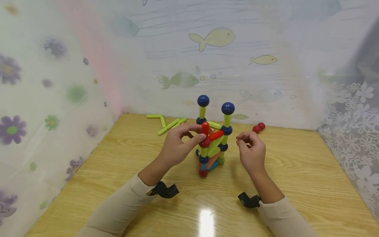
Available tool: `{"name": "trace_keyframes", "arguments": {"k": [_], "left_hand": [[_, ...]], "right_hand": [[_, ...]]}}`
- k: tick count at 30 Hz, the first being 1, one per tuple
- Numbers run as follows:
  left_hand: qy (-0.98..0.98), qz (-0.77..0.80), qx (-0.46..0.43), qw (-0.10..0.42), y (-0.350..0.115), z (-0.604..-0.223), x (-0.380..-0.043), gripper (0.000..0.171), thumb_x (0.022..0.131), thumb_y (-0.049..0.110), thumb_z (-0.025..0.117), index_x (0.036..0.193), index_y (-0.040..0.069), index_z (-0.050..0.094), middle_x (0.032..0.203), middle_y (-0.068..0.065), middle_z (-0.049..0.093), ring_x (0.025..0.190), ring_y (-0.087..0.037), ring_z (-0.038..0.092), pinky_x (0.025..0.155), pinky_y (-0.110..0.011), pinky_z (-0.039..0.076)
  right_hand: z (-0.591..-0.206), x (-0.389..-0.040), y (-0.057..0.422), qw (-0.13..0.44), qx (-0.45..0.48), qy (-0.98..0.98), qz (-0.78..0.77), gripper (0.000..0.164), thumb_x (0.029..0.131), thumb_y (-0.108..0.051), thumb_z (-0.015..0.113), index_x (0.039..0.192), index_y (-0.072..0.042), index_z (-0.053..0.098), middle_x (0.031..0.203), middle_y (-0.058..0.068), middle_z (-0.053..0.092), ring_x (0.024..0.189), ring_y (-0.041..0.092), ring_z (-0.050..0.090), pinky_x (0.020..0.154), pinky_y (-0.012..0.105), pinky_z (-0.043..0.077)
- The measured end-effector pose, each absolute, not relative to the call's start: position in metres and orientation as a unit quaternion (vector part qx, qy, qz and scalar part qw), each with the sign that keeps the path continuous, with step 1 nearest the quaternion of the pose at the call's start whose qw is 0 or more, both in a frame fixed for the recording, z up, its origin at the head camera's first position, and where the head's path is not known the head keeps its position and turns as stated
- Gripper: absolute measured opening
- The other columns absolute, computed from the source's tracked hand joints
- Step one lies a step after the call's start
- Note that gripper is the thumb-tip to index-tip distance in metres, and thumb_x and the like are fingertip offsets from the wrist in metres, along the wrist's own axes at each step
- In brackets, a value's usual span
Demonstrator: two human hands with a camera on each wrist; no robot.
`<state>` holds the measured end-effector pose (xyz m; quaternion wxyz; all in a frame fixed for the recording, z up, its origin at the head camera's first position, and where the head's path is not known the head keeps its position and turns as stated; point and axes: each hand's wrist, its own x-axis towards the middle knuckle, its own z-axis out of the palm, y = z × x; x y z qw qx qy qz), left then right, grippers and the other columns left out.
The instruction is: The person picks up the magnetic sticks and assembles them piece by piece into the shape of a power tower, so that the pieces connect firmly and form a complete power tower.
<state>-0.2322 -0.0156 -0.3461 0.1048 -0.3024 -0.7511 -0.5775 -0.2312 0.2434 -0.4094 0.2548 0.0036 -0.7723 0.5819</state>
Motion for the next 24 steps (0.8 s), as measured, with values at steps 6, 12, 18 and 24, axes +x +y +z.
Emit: {"name": "trace_keyframes", "arguments": {"k": [6,12,18,24], "left_hand": [[-0.764,-0.557,-0.311,0.102,-0.017,-0.346,-0.232,0.035,0.093,0.027,0.08,0.125,0.012,0.074,0.111,0.002,0.075,0.101,-0.015,0.064,0.079,-0.038,0.05],[-0.762,-0.561,-0.31,0.093,-0.017,-0.346,-0.231,0.034,0.092,0.025,0.081,0.122,0.01,0.075,0.107,0.0,0.075,0.098,-0.01,0.064,0.079,-0.049,0.051],[-0.761,-0.562,-0.311,0.091,-0.018,-0.346,-0.23,0.031,0.093,0.026,0.08,0.12,0.011,0.076,0.107,0.001,0.075,0.098,-0.009,0.064,0.078,-0.04,0.052],[-0.764,-0.56,-0.309,0.088,-0.019,-0.346,-0.231,0.031,0.093,0.025,0.08,0.12,0.011,0.076,0.107,0.003,0.075,0.097,-0.007,0.064,0.077,-0.028,0.05]], "right_hand": [[-0.425,-0.259,0.283,0.117,-0.085,-0.862,0.486,0.033,0.102,-0.023,0.057,0.131,-0.009,0.063,0.119,0.005,0.061,0.085,0.011,0.061,0.062,0.025,0.053],[-0.444,-0.291,0.325,0.009,-0.137,-0.869,0.476,0.069,0.1,-0.025,0.056,0.162,-0.01,0.03,0.125,0.017,0.058,0.072,0.016,0.067,0.061,0.031,0.058],[-0.453,-0.32,0.346,0.003,-0.129,-0.893,0.431,0.084,0.094,-0.022,0.062,0.167,-0.016,0.02,0.093,0.015,0.067,0.054,0.017,0.066,0.052,0.033,0.057],[-0.451,-0.333,0.344,0.024,-0.104,-0.934,0.341,0.07,0.096,-0.028,0.067,0.155,0.0,0.041,0.087,0.025,0.071,0.063,0.032,0.072,0.062,0.041,0.058]]}}
